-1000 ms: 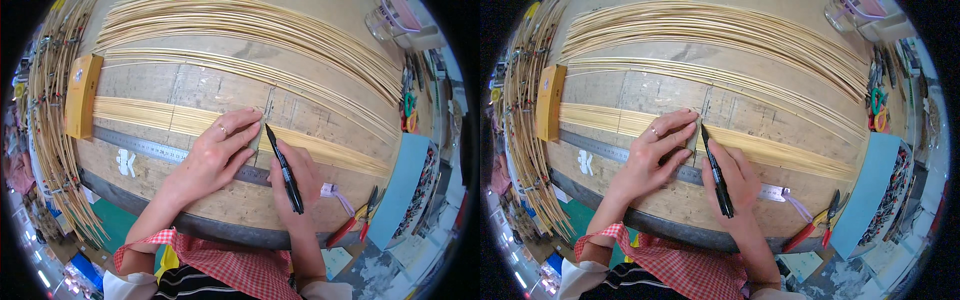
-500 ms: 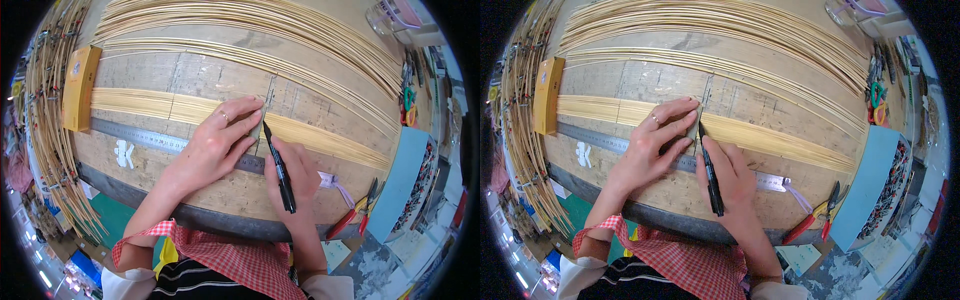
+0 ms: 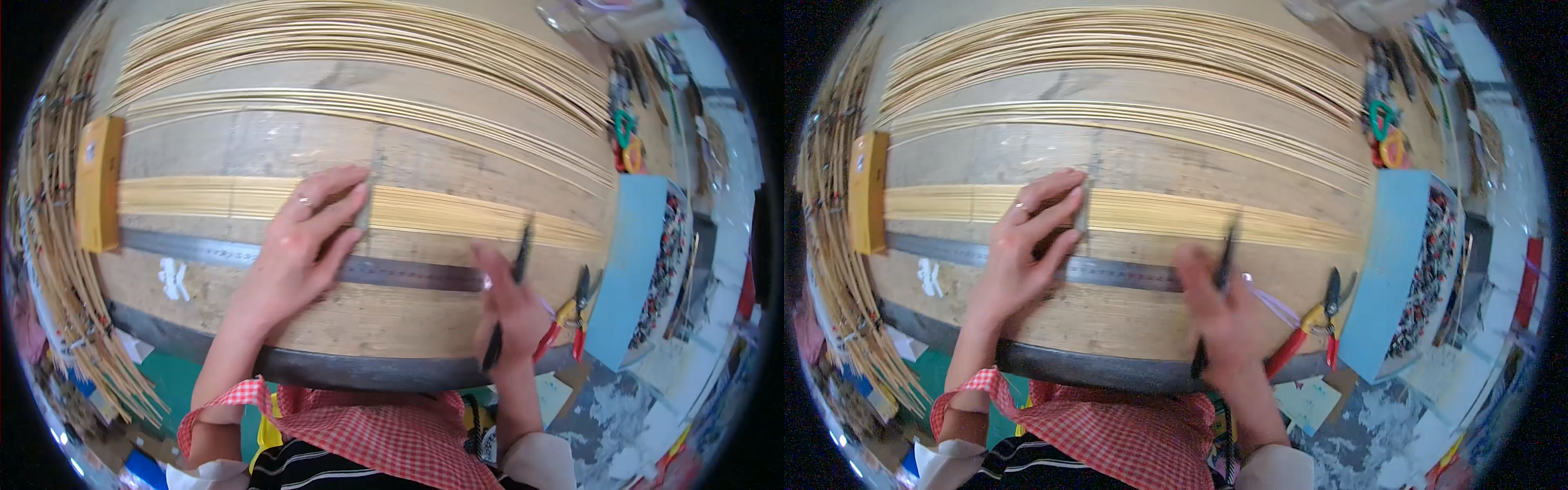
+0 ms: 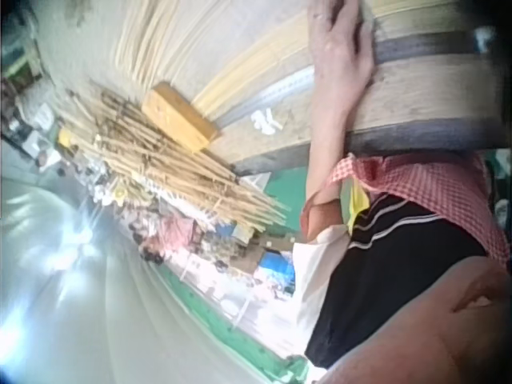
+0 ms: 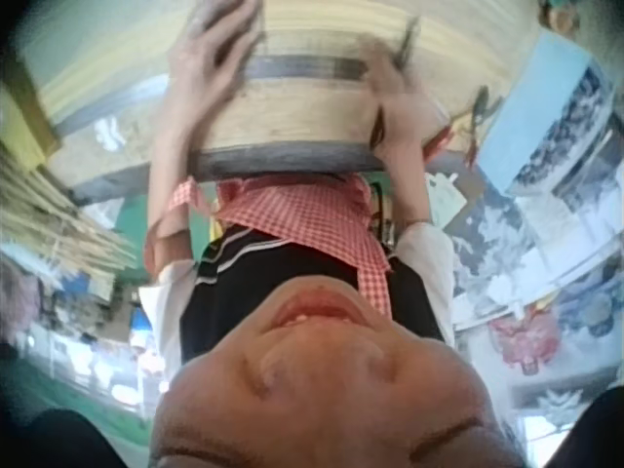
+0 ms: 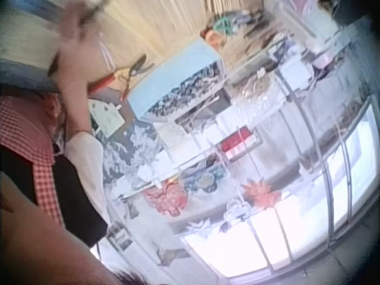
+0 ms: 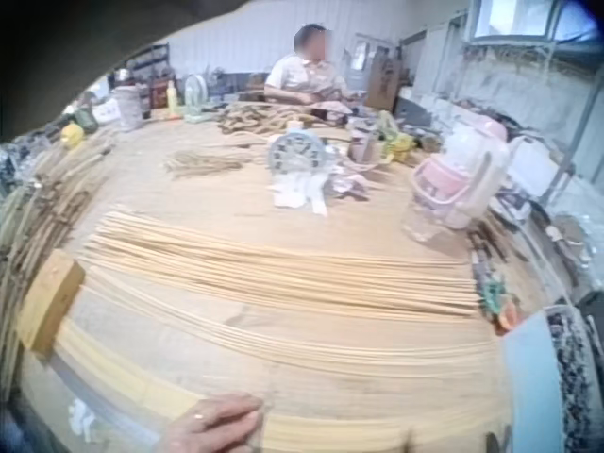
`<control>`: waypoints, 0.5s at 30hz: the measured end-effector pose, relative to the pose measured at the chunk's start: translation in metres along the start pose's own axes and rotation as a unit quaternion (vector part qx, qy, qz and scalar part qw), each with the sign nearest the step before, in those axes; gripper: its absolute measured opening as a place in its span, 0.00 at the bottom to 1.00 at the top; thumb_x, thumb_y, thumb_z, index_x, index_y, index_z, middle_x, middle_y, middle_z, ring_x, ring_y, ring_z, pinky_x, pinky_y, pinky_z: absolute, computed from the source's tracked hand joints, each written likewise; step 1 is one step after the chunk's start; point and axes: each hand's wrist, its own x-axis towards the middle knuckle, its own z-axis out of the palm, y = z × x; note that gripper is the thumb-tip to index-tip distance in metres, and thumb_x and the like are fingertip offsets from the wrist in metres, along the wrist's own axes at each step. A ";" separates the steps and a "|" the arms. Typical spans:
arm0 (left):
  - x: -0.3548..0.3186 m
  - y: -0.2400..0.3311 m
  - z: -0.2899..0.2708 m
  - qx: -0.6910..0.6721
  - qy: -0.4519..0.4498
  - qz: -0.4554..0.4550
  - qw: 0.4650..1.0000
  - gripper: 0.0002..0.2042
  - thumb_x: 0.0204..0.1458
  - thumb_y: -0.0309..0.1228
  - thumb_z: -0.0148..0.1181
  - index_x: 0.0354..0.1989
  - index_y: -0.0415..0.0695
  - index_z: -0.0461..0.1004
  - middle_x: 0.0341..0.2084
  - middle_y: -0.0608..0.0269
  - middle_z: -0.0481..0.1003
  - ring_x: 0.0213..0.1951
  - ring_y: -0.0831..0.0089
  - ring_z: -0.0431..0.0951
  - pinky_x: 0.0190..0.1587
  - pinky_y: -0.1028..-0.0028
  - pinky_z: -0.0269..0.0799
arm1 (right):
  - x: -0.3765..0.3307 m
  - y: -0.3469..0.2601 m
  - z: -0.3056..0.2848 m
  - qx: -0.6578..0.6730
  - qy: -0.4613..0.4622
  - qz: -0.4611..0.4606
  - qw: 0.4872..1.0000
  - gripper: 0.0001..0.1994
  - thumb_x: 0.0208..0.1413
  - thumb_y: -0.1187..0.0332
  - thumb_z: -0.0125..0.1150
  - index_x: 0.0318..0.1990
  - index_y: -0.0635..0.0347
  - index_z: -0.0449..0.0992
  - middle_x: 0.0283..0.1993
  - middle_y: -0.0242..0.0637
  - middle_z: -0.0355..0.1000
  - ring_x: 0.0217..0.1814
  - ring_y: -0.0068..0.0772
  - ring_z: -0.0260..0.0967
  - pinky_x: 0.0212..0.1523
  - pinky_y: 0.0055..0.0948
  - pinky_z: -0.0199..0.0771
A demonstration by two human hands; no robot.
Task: The person uses a metal ruler and a black marker to measure and mark specific lengths on a bundle of thin bamboo sticks laid out on a wooden workbench. The person aligns the ruler, makes marks, and occasionally shifts the sticks to continue the process. Other workers are visible in the background of the workshop.
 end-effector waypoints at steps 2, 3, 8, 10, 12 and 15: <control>0.002 0.005 -0.001 0.013 -0.006 -0.010 1.000 0.25 0.49 0.16 0.65 0.59 0.41 0.77 0.61 0.52 0.73 0.65 0.52 0.72 0.66 0.61 0.69 | 0.017 0.013 -0.028 -0.127 0.023 -0.070 0.989 0.18 0.56 0.75 0.63 0.56 0.59 0.79 0.56 0.49 0.76 0.56 0.47 0.76 0.56 0.35 0.76; 0.001 0.007 0.000 0.009 0.003 -0.016 1.000 0.25 0.49 0.16 0.65 0.58 0.41 0.78 0.61 0.52 0.74 0.65 0.52 0.72 0.66 0.61 0.69 | 0.027 0.017 -0.041 -0.238 0.033 -0.153 0.959 0.18 0.58 0.72 0.65 0.57 0.57 0.79 0.58 0.48 0.75 0.59 0.46 0.75 0.60 0.35 0.73; 0.002 0.010 -0.001 0.015 0.000 -0.029 0.999 0.25 0.48 0.16 0.66 0.59 0.41 0.78 0.60 0.52 0.75 0.65 0.53 0.72 0.67 0.61 0.68 | 0.042 0.037 -0.076 -0.363 -0.058 -0.257 0.894 0.21 0.56 0.75 0.59 0.58 0.53 0.78 0.68 0.46 0.69 0.69 0.54 0.66 0.67 0.44 0.68; 0.001 0.010 0.000 0.027 -0.005 -0.034 0.999 0.25 0.48 0.16 0.65 0.59 0.41 0.78 0.60 0.52 0.75 0.65 0.53 0.72 0.67 0.61 0.68 | 0.043 0.041 -0.078 -0.361 -0.083 -0.253 0.894 0.22 0.57 0.75 0.58 0.60 0.53 0.77 0.69 0.46 0.68 0.71 0.54 0.65 0.69 0.47 0.66; 0.001 0.008 0.000 0.036 -0.006 -0.024 0.999 0.25 0.48 0.16 0.65 0.58 0.41 0.78 0.60 0.52 0.75 0.65 0.53 0.72 0.67 0.60 0.68 | 0.043 0.043 -0.078 -0.397 -0.095 -0.262 0.875 0.23 0.57 0.74 0.57 0.62 0.54 0.75 0.69 0.47 0.67 0.72 0.55 0.63 0.71 0.49 0.63; 0.002 0.009 -0.001 0.041 -0.008 -0.022 0.999 0.25 0.48 0.16 0.65 0.58 0.40 0.78 0.60 0.51 0.75 0.65 0.53 0.72 0.67 0.60 0.67 | 0.043 0.046 -0.079 -0.435 -0.110 -0.277 0.850 0.25 0.57 0.74 0.57 0.64 0.57 0.72 0.70 0.49 0.66 0.73 0.56 0.62 0.72 0.52 0.61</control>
